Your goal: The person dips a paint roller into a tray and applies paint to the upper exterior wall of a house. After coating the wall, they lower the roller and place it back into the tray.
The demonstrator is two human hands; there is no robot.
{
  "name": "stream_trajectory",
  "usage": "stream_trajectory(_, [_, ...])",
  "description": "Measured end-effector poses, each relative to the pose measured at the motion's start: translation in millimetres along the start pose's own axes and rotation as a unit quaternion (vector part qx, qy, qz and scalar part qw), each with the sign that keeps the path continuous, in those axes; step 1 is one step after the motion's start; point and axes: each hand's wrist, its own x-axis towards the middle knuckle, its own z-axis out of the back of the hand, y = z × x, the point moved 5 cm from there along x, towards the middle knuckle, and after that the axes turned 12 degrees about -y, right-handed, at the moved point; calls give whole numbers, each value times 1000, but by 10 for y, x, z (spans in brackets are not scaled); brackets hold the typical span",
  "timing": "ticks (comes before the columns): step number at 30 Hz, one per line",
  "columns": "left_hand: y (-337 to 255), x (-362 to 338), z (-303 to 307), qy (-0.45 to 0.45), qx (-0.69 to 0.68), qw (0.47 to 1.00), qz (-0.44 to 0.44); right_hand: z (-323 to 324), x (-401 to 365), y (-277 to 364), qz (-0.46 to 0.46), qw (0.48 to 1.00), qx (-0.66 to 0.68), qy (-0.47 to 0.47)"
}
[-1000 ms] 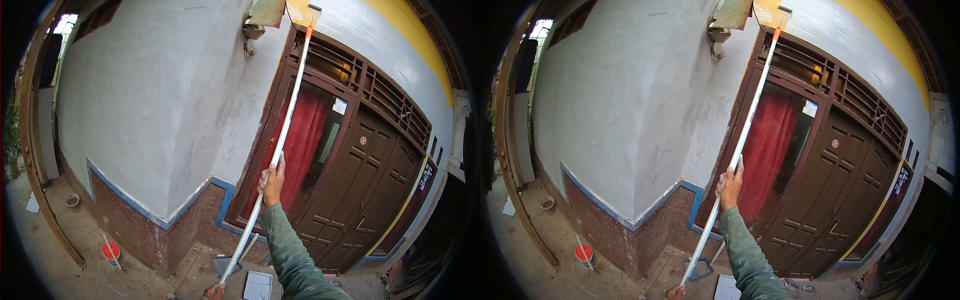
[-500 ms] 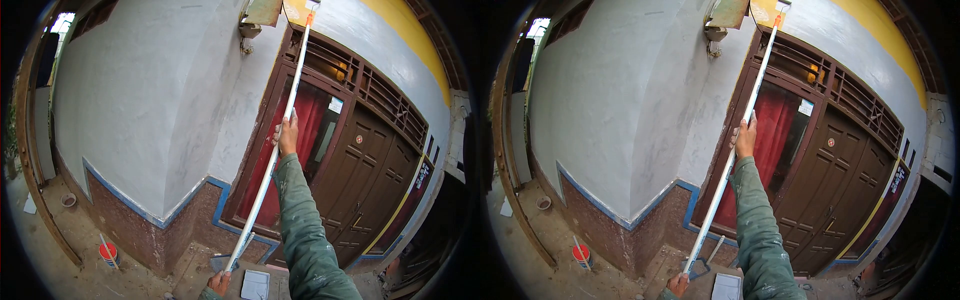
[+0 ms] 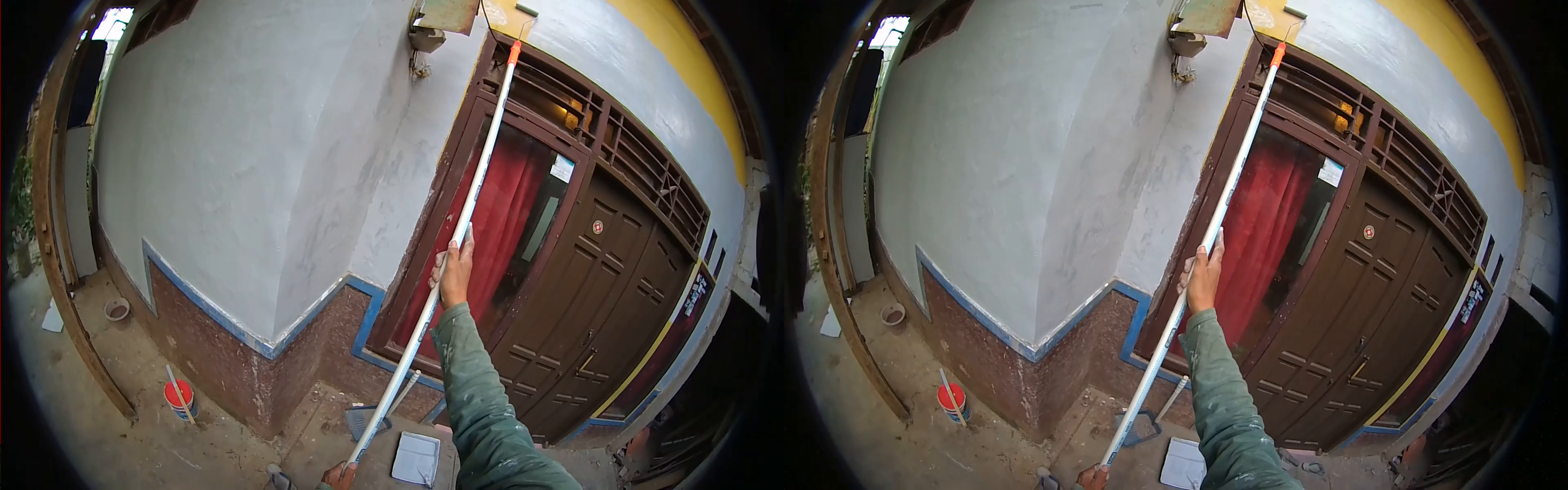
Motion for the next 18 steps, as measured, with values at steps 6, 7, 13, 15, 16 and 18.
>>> stream_trajectory(6, [518,-130,63,-52,-33,998,-32,70,-319,-284,-21,1000,-4,-3])
stream_trajectory(7, [577,-148,99,-52,-32,998,-32,75,-380,-317,-27,1000,1,0])
stream_trajectory(13, [1144,-305,309,-35,-33,986,162,107,-704,-510,-52,999,6,1])
stream_trajectory(15, [982,-424,437,2,52,983,174,95,-826,-531,-57,998,17,7])
stream_trajectory(16, [975,-425,422,2,52,983,174,100,-865,-550,-57,998,17,7])
stream_trajectory(18, [914,-396,386,-13,54,991,124,99,-914,-578,-61,998,25,4])
